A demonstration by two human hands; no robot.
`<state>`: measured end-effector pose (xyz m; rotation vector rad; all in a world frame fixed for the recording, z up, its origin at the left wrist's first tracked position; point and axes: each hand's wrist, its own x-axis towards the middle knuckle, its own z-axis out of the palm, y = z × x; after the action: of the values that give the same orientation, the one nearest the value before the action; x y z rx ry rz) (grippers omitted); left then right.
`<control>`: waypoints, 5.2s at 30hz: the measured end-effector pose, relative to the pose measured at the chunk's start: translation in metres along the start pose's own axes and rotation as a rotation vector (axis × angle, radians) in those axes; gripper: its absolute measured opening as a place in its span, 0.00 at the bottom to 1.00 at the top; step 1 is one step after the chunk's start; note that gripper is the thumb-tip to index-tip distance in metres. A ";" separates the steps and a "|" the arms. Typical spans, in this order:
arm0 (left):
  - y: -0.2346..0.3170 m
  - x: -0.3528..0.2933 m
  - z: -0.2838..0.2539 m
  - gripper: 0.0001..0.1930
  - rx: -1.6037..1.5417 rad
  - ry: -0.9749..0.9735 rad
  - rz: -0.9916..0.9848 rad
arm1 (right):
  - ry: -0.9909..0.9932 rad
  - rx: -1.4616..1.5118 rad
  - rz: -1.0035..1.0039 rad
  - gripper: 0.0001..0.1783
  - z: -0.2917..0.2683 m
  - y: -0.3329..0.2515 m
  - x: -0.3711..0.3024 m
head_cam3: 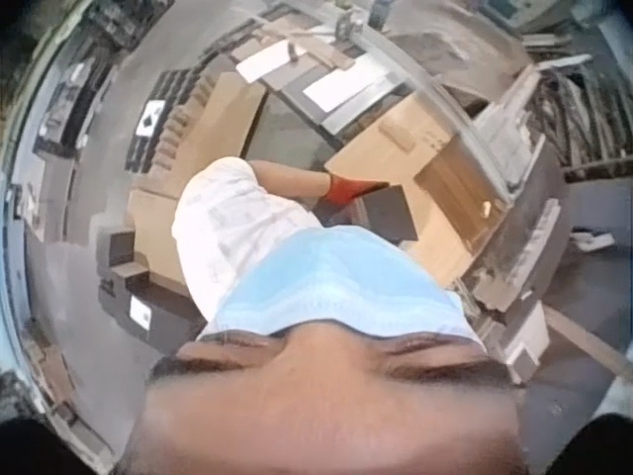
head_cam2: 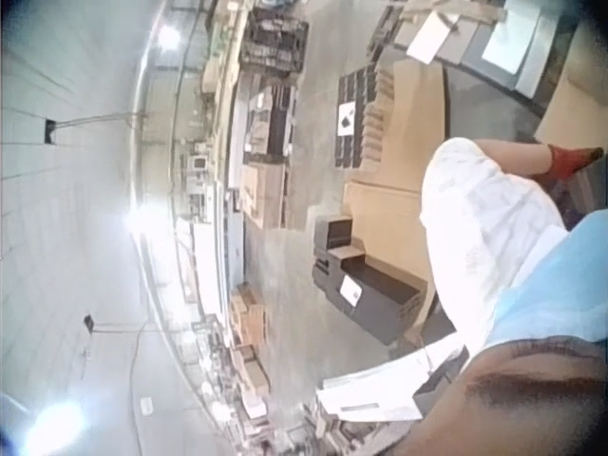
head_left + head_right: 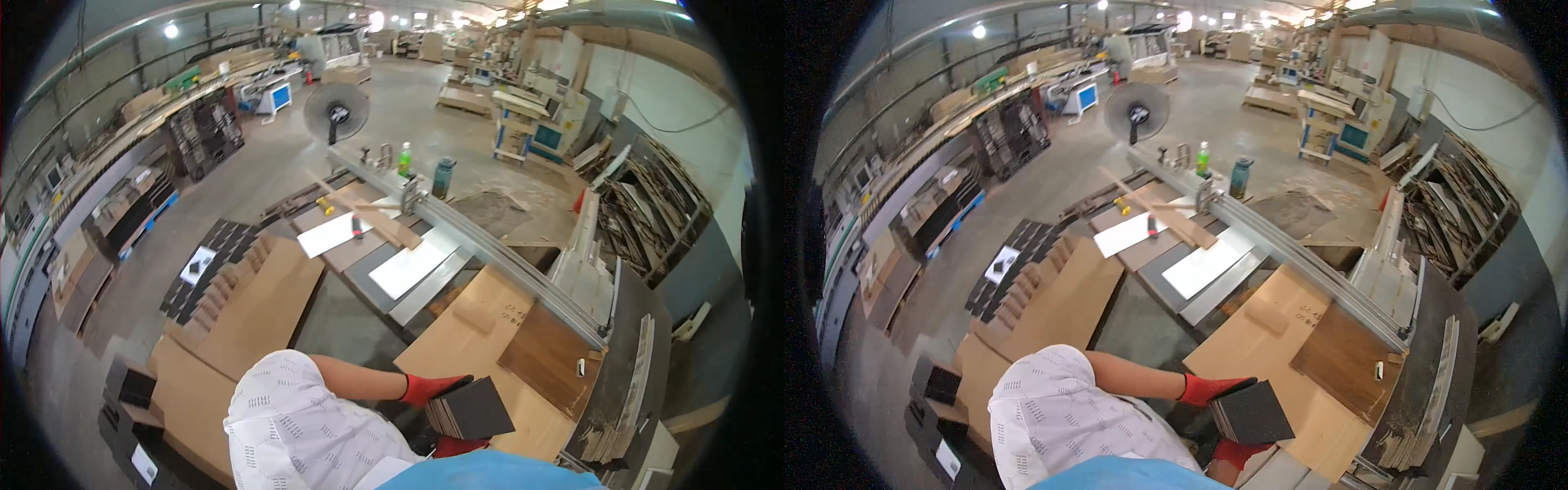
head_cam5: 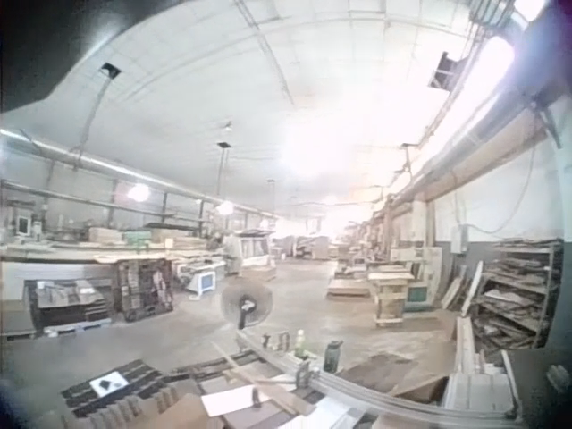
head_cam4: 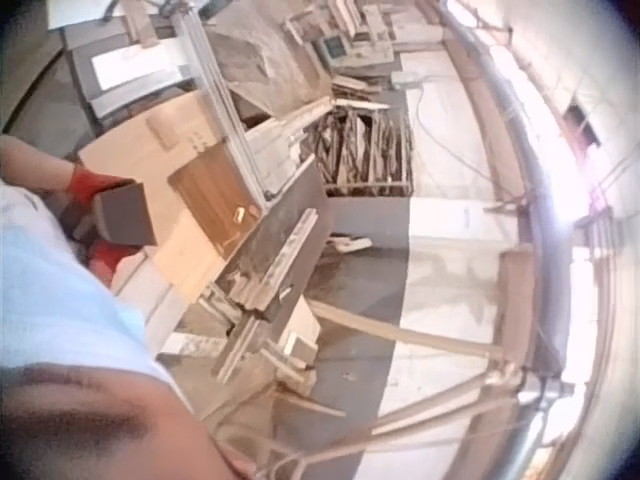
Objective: The person picks up small, dark rectangular wood pieces from a table saw and stacks them onto a larger pile on the floor. The person repeatedly moves between the saw and the floor pile, handling the wood pieces one by one or in small groups.
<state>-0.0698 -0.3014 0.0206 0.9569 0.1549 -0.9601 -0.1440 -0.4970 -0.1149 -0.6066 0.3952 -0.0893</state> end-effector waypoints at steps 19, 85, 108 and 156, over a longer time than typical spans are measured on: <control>-0.024 -0.299 -0.191 0.36 -0.142 0.214 0.222 | -0.281 -0.346 0.433 0.27 0.136 0.205 -0.109; -0.259 -0.462 -1.388 0.27 -0.947 0.904 0.585 | 0.078 -0.233 1.335 0.35 0.326 1.413 0.043; -0.357 -0.358 -1.368 0.32 -1.749 1.374 1.017 | -0.037 -0.338 1.347 0.37 0.296 1.478 0.069; -0.226 -0.422 -1.377 0.27 -0.667 1.705 0.677 | -0.073 0.234 1.725 0.38 0.375 1.462 0.085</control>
<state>-0.1041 0.9469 -0.7320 0.8448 1.3718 0.7187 0.0312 0.8875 -0.6973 0.1128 0.7085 1.5079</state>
